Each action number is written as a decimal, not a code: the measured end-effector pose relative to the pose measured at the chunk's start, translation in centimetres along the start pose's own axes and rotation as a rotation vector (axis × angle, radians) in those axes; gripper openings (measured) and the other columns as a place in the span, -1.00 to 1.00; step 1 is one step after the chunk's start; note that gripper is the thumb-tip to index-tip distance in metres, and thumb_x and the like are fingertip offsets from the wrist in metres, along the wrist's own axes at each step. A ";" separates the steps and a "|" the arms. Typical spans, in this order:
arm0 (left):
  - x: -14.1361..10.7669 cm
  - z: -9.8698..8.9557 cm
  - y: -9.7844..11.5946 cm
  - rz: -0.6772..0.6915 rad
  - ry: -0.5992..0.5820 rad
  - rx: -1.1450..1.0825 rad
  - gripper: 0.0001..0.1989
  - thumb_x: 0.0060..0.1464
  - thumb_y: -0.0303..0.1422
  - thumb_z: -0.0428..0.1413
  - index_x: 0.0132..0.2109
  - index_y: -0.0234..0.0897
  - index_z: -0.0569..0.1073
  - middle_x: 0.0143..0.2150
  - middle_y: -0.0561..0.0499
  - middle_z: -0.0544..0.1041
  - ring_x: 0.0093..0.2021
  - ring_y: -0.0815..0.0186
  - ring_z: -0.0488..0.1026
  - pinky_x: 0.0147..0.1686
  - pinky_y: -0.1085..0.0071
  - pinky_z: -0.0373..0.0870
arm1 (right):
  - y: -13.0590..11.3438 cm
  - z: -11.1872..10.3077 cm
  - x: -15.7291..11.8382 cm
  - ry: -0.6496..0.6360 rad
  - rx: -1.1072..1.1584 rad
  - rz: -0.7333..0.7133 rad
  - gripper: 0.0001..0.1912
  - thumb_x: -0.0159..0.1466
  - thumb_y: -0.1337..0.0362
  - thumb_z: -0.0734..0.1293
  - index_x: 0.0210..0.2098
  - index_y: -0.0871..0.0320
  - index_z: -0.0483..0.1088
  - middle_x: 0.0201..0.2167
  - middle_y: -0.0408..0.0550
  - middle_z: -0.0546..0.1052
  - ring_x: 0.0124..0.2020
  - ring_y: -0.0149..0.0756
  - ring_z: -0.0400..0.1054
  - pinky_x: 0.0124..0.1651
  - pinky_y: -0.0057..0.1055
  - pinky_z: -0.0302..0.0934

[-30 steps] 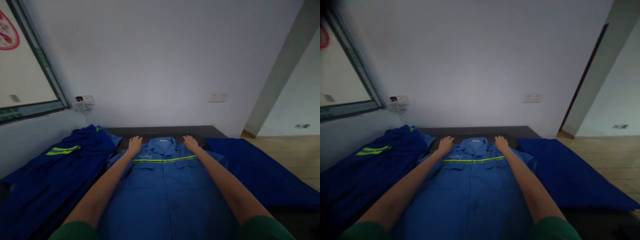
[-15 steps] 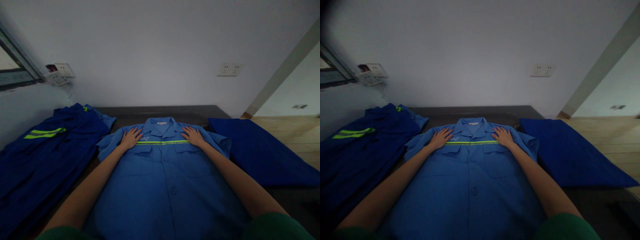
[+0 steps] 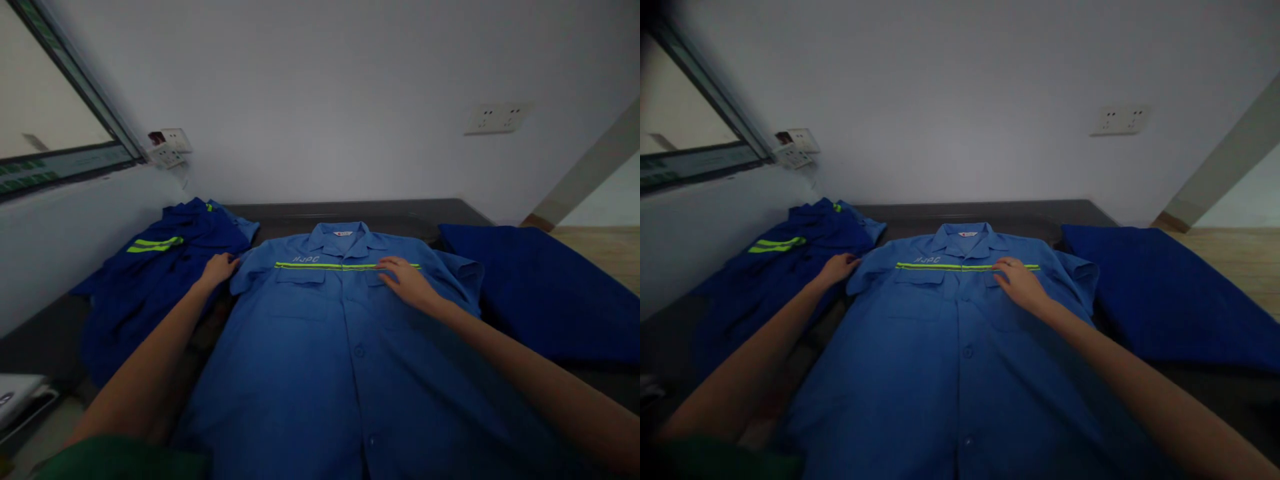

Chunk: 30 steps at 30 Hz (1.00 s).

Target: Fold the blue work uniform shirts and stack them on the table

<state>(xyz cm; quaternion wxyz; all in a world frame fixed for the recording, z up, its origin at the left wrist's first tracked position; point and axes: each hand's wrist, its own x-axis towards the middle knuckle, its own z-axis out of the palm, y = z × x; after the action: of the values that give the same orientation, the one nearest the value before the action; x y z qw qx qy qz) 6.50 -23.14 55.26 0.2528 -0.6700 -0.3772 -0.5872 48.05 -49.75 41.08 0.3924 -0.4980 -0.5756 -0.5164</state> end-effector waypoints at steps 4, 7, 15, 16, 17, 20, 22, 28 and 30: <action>0.2 1.7 -0.4 -0.044 -0.043 0.005 -0.63 0.00 -0.20 0.12 -0.11 -0.34 0.53 -0.13 -0.23 0.58 -0.06 0.02 0.50 -0.12 0.29 0.41 | -8.8 0.6 -3.4 -0.185 0.155 -0.186 -0.59 0.35 0.16 0.18 0.15 0.10 0.33 0.18 0.06 0.34 0.20 -0.16 0.21 0.24 -0.15 0.11; 0.7 1.8 0.0 -0.050 -0.023 -0.024 -0.66 0.03 -0.24 0.11 -0.08 -0.30 0.53 -0.10 -0.18 0.58 -0.05 0.08 0.50 -0.12 0.34 0.40 | -13.1 1.8 -5.1 -0.312 0.168 -0.289 -0.47 0.33 0.04 0.21 0.24 0.08 0.23 0.29 0.10 0.19 0.29 -0.06 0.07 0.28 -0.03 0.03; 4.5 -2.4 -1.7 -0.135 0.198 -0.124 -0.62 0.12 -0.31 0.03 0.05 -0.40 0.44 -0.01 -0.21 0.52 0.01 0.14 0.44 0.02 0.25 0.33 | -14.6 5.6 -6.4 -0.350 0.072 -0.292 -0.37 0.32 -0.08 0.17 0.31 -0.01 0.11 0.37 0.05 0.01 0.37 0.05 -0.17 0.31 0.22 -0.30; 4.8 -2.5 -1.8 -0.139 0.210 -0.135 -0.64 0.12 -0.33 0.03 0.03 -0.40 0.44 -0.03 -0.21 0.53 -0.01 0.14 0.44 0.01 0.24 0.34 | -14.6 5.7 -6.4 -0.337 0.079 -0.292 -0.38 0.32 -0.08 0.16 0.30 -0.02 0.11 0.37 0.04 0.02 0.38 0.04 -0.17 0.31 0.21 -0.29; 5.0 -2.4 -1.9 -0.142 0.217 -0.144 -0.66 0.13 -0.35 0.02 0.02 -0.40 0.44 -0.05 -0.20 0.53 -0.03 0.14 0.45 0.00 0.23 0.34 | -14.6 5.8 -6.4 -0.325 0.088 -0.290 -0.39 0.33 -0.08 0.15 0.30 -0.02 0.12 0.37 0.03 0.02 0.38 0.02 -0.16 0.32 0.20 -0.29; 5.0 -1.7 -1.8 -0.151 0.230 -0.160 -0.65 0.15 -0.37 -0.03 0.04 -0.42 0.41 -0.07 -0.23 0.52 -0.03 0.11 0.44 -0.01 0.20 0.35 | -14.7 5.9 -6.4 -0.301 0.106 -0.281 -0.42 0.34 -0.05 0.14 0.30 -0.05 0.12 0.36 0.00 0.04 0.38 -0.01 -0.16 0.33 0.17 -0.28; 4.3 -1.3 -1.3 -0.156 0.256 -0.152 -0.60 0.16 -0.33 -0.03 0.11 -0.43 0.35 0.03 -0.29 0.45 0.06 0.03 0.37 0.03 0.15 0.31 | -14.7 5.8 -6.4 -0.298 0.109 -0.276 -0.43 0.35 -0.05 0.13 0.30 -0.06 0.12 0.36 -0.01 0.04 0.38 -0.01 -0.16 0.33 0.15 -0.29; -0.4 -0.1 3.3 0.272 0.258 0.035 -0.62 0.22 -0.25 -0.09 0.11 -0.22 0.38 0.22 -0.15 0.30 0.24 0.05 0.18 0.22 0.09 0.08 | -14.8 5.9 -6.4 -0.292 0.111 -0.283 -0.43 0.35 -0.04 0.13 0.29 -0.04 0.14 0.36 0.01 0.05 0.37 -0.01 -0.15 0.33 0.16 -0.30; -2.0 1.2 4.7 0.378 0.083 0.086 -0.57 0.25 -0.18 -0.15 0.16 -0.18 0.37 0.27 -0.10 0.27 0.29 0.07 0.13 0.25 0.09 0.02 | -14.9 5.9 -6.3 -0.290 0.100 -0.279 -0.44 0.35 -0.03 0.14 0.29 -0.04 0.14 0.36 0.01 0.05 0.37 0.00 -0.14 0.33 0.17 -0.30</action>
<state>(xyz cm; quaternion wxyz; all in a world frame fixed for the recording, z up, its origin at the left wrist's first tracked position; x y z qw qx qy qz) 11.01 -25.36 53.61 0.4023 -0.6926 -0.2587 -0.5399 35.12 -44.52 31.01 0.2545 -0.4624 -0.7143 -0.4595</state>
